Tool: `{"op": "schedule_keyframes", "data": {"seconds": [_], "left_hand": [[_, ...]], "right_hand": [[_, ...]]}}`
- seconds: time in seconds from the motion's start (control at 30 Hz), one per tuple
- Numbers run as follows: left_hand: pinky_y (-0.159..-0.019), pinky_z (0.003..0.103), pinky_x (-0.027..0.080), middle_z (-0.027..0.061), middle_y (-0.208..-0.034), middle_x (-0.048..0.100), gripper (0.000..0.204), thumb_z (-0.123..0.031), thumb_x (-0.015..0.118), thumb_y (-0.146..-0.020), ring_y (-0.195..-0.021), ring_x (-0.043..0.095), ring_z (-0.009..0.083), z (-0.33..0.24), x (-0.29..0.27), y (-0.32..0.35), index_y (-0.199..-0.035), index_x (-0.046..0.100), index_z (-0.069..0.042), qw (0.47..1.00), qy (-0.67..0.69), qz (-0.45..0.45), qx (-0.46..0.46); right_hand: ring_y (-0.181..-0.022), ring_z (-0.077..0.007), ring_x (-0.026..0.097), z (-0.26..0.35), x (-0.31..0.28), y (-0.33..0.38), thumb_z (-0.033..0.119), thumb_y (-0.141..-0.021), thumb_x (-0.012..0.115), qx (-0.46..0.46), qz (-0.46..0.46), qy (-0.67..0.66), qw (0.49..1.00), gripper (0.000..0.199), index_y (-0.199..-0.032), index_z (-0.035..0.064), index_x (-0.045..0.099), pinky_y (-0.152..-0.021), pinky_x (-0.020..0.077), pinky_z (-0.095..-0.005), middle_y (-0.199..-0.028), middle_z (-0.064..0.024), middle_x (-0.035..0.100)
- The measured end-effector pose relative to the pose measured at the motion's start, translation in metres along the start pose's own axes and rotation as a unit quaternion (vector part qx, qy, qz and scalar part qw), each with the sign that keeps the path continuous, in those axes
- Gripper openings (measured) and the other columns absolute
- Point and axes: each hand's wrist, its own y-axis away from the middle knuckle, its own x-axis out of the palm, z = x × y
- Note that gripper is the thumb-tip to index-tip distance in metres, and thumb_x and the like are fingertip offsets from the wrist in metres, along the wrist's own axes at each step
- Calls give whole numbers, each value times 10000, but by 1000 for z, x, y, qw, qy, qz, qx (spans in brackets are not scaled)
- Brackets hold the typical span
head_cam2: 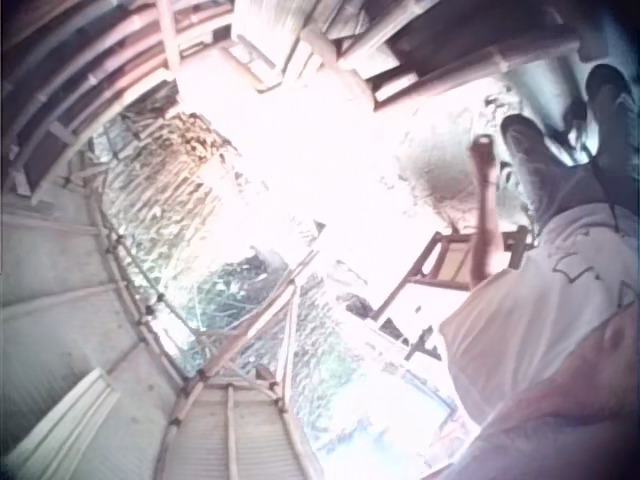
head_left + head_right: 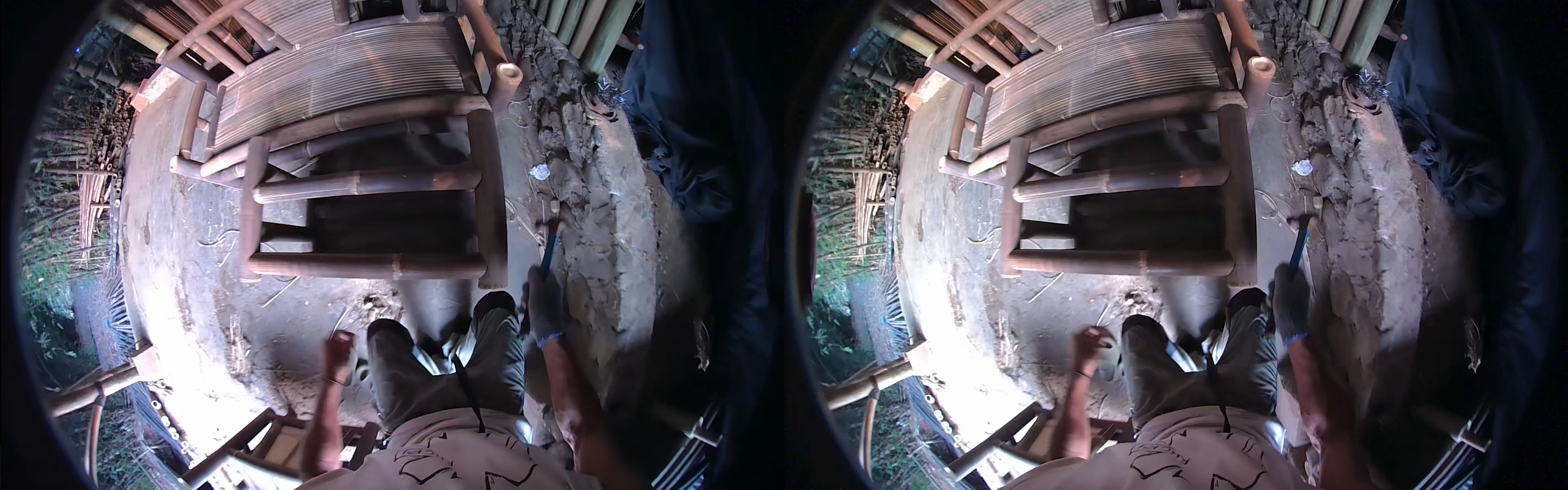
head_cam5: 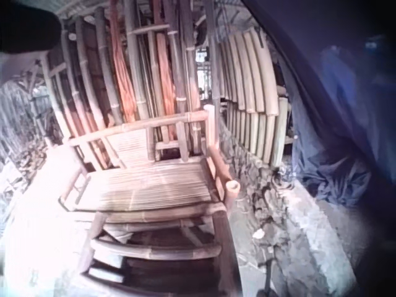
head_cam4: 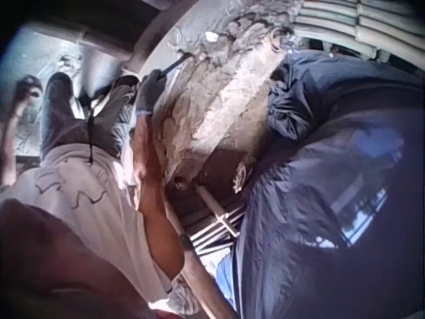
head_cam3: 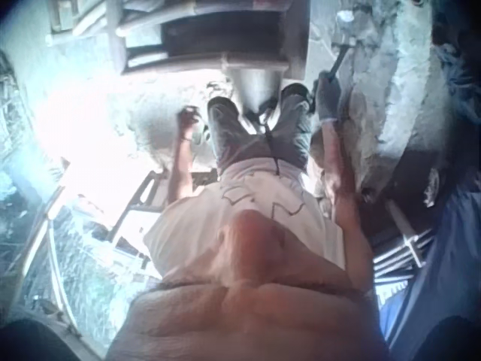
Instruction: The person is assembling a bamboo chair by hammering nails into the joints to secure the frame. They use a hammer to drive nails into the bamboo poles, occasionally picking up additional nails from a container on the ground.
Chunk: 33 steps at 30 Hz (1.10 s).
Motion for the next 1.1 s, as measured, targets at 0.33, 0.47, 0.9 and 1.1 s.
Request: {"op": "schedule_keyframes", "data": {"seconds": [0.33,0.47,0.9,1.1], "left_hand": [[-734,358,500,137,-955,611,503,-481,423,-1040,-879,589,218,-365,-121,23,-1191,564,-22,781,453,317,-289],[-835,415,512,269,-1238,500,392,-282,389,-1078,-999,584,363,-354,-176,6,-1385,372,-38,819,375,342,-266],[-652,426,520,219,-1000,620,397,-58,557,-921,-742,628,360,-158,-293,-38,-1313,507,-21,949,186,125,221],[-630,351,542,146,-841,701,192,-175,614,-899,-739,710,251,-125,-376,-57,-962,697,-13,856,388,262,-219]], "right_hand": [[-739,-157,635,86,-19,283,258,-923,630,-89,389,223,889,236,-893,23,626,-683,500,-352,-776,-48,657],[-755,-268,672,100,25,318,258,-909,623,-187,395,358,825,242,-928,16,630,-688,501,-391,-823,-142,682],[-727,-324,664,71,251,371,233,-883,625,-341,217,396,825,217,-819,25,628,-638,511,-423,-758,-180,659],[-516,-125,570,119,313,392,176,-890,606,81,144,117,979,183,-762,45,603,-484,459,-325,-595,-24,569]]}}
